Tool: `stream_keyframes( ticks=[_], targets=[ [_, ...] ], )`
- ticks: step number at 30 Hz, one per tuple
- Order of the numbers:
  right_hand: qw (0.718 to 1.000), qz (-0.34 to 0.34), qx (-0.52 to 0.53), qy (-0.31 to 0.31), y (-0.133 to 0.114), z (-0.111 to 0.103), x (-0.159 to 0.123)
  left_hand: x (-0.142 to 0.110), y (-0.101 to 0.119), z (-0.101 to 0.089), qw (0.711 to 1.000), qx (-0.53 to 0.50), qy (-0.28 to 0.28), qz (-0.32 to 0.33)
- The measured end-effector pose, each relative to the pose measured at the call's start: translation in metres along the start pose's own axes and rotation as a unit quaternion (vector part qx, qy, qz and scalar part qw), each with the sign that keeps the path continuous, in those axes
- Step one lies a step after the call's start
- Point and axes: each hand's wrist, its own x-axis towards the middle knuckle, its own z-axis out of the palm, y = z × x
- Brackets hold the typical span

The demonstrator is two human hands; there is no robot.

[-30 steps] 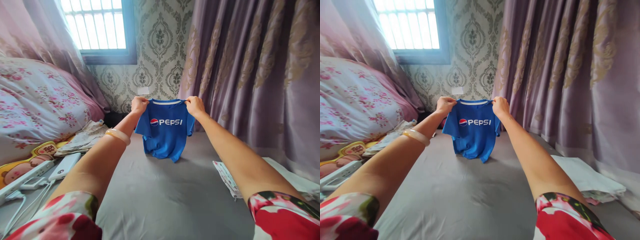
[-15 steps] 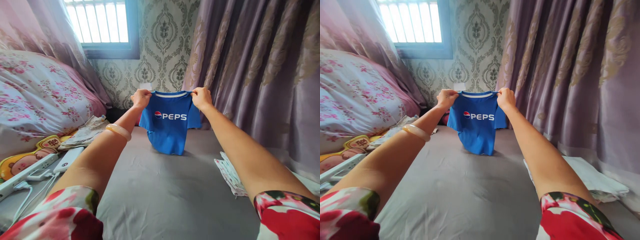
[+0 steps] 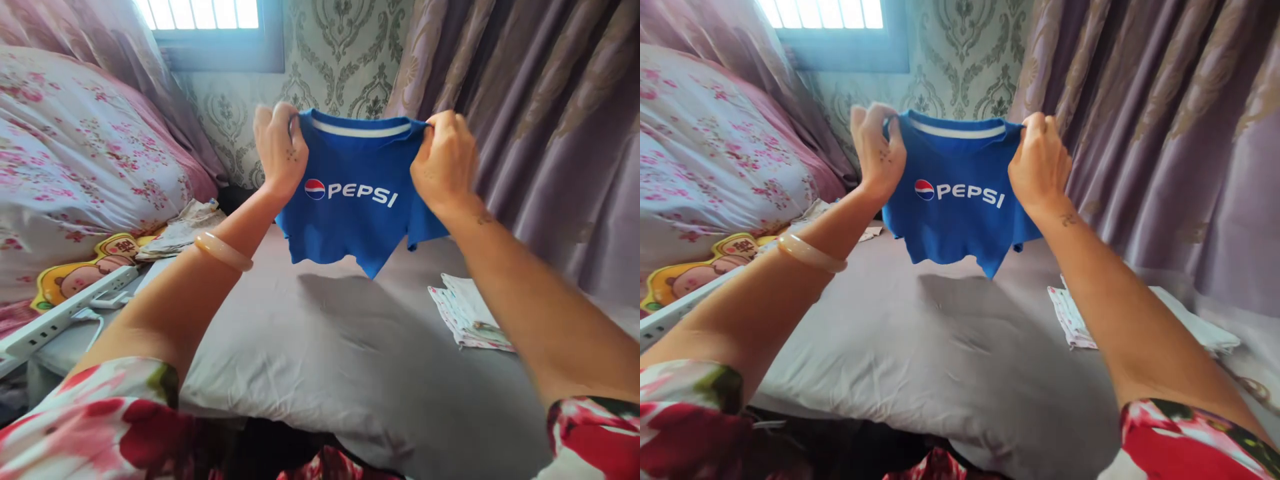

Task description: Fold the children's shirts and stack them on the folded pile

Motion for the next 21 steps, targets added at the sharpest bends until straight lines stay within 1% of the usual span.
stream_keyframes(
  ticks=[1,3,4,6,9,11,13,15,16,17,19,21],
  targets=[
    [1.000,-0.016,-0.009,0.006,-0.001,-0.010,-0.003,0.000,0.008,-0.013,1.000,0.009,0.006,0.010],
    [0.998,-0.052,-0.034,0.016,-0.001,-0.031,-0.007,0.002,0.021,-0.038,0.998,0.044,-0.001,0.037],
    [0.996,-0.070,-0.050,0.019,-0.001,-0.040,-0.007,0.004,0.026,-0.049,0.996,0.061,-0.005,0.057],
    [0.991,-0.108,-0.078,0.020,0.001,-0.056,-0.003,0.013,0.030,-0.067,0.986,0.127,-0.015,0.108],
    [0.983,-0.152,-0.101,0.006,0.002,-0.068,0.011,0.028,0.025,-0.081,0.957,0.225,-0.023,0.184],
    [0.981,-0.169,-0.098,-0.016,0.003,-0.064,0.021,0.033,0.019,-0.081,0.948,0.246,-0.042,0.195],
    [0.978,-0.177,-0.092,-0.053,0.006,-0.048,0.028,0.030,0.009,-0.072,0.952,0.231,-0.083,0.183],
    [0.976,-0.173,-0.082,-0.107,0.013,-0.020,0.029,0.017,-0.005,-0.056,0.956,0.202,-0.136,0.163],
    [0.972,-0.170,-0.072,-0.145,0.017,-0.003,0.026,0.006,-0.014,-0.045,0.954,0.197,-0.165,0.152],
    [0.968,-0.159,-0.062,-0.181,0.022,0.016,0.020,-0.007,-0.024,-0.033,0.951,0.193,-0.194,0.142],
    [0.952,-0.129,-0.060,-0.271,0.034,0.056,0.002,-0.037,-0.047,-0.008,0.941,0.194,-0.252,0.115],
    [0.941,-0.115,-0.084,-0.306,0.045,0.094,-0.023,-0.072,-0.069,0.016,0.935,0.188,-0.288,0.089]
  ],
)
